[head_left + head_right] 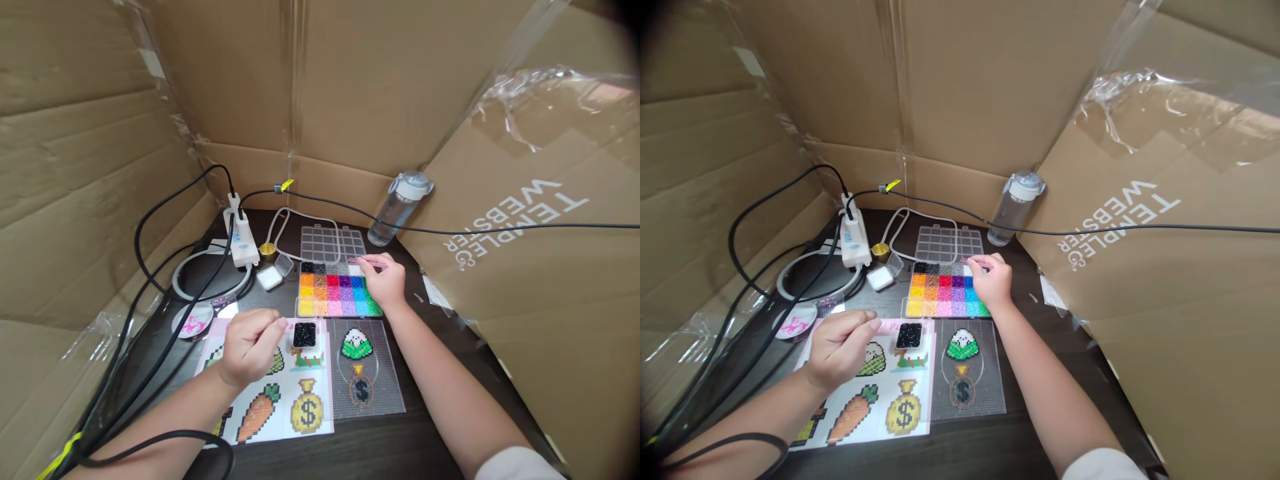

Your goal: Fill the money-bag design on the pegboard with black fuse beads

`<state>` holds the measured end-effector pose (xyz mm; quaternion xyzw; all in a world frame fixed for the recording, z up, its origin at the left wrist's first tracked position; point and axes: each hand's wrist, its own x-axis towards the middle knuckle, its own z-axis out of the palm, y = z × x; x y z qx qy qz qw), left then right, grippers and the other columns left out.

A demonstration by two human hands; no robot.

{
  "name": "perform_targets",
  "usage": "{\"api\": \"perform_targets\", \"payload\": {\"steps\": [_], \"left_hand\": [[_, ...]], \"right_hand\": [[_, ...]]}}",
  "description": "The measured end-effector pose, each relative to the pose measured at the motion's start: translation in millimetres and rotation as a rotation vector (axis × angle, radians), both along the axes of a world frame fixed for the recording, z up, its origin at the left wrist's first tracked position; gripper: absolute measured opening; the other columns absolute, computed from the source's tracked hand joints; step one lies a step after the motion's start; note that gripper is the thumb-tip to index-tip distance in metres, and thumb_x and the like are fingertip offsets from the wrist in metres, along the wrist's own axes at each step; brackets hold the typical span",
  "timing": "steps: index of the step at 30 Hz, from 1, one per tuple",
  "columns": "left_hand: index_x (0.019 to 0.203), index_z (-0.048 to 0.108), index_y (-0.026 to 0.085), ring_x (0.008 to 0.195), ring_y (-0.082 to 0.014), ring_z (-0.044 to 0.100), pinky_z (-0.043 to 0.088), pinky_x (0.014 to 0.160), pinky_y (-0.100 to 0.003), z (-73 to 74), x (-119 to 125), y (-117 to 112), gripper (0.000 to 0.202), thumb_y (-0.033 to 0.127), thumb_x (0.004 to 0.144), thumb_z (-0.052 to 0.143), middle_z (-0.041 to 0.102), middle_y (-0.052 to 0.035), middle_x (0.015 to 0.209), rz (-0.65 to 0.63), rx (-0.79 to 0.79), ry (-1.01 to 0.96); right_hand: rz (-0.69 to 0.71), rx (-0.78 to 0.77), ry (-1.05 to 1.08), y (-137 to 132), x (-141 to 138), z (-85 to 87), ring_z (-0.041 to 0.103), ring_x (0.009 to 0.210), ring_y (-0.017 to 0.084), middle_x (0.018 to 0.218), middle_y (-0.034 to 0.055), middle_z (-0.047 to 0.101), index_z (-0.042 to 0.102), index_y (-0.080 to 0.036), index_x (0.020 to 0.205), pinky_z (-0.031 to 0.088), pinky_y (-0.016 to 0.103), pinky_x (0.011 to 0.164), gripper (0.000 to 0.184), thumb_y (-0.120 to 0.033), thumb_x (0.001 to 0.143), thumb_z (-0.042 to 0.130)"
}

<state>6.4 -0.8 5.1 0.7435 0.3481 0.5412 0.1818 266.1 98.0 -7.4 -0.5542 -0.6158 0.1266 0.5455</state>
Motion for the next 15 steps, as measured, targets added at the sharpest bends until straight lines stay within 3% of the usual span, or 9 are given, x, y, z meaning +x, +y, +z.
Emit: {"api": "perform_targets", "payload": {"steps": [8, 15], "left_hand": [[0.059, 0.027, 0.018, 0.045, -0.0064, 0.030, 0.024, 0.046, -0.026, 0.2, 0.0, 0.0, 0.039, 0.003, 0.086, 0.051, 0.025, 0.0049, 0.052, 0.004, 0.000, 0.003], [0.061, 0.025, 0.018, 0.046, -0.0064, 0.029, 0.023, 0.047, -0.026, -0.2, -0.8, 1.3, 0.039, 0.003, 0.087, 0.051, 0.024, 0.0048, 0.054, -0.006, -0.002, 0.006]], "right_hand": [[0.114, -0.016, -0.051, -1.0, -11.0, -6.8, 0.066, 0.066, 0.016, 0.070, 0.0036, 0.068, 0.078, -0.020, 0.075, 0.056, 0.031, 0.067, 0.009, -0.025, 0.076, 0.071], [0.119, -0.044, -0.057, 1.9, -10.4, -12.8, 0.066, 0.066, 0.016, 0.072, 0.0042, 0.067, 0.079, -0.020, 0.075, 0.056, 0.030, 0.066, 0.011, -0.027, 0.077, 0.070]]}}
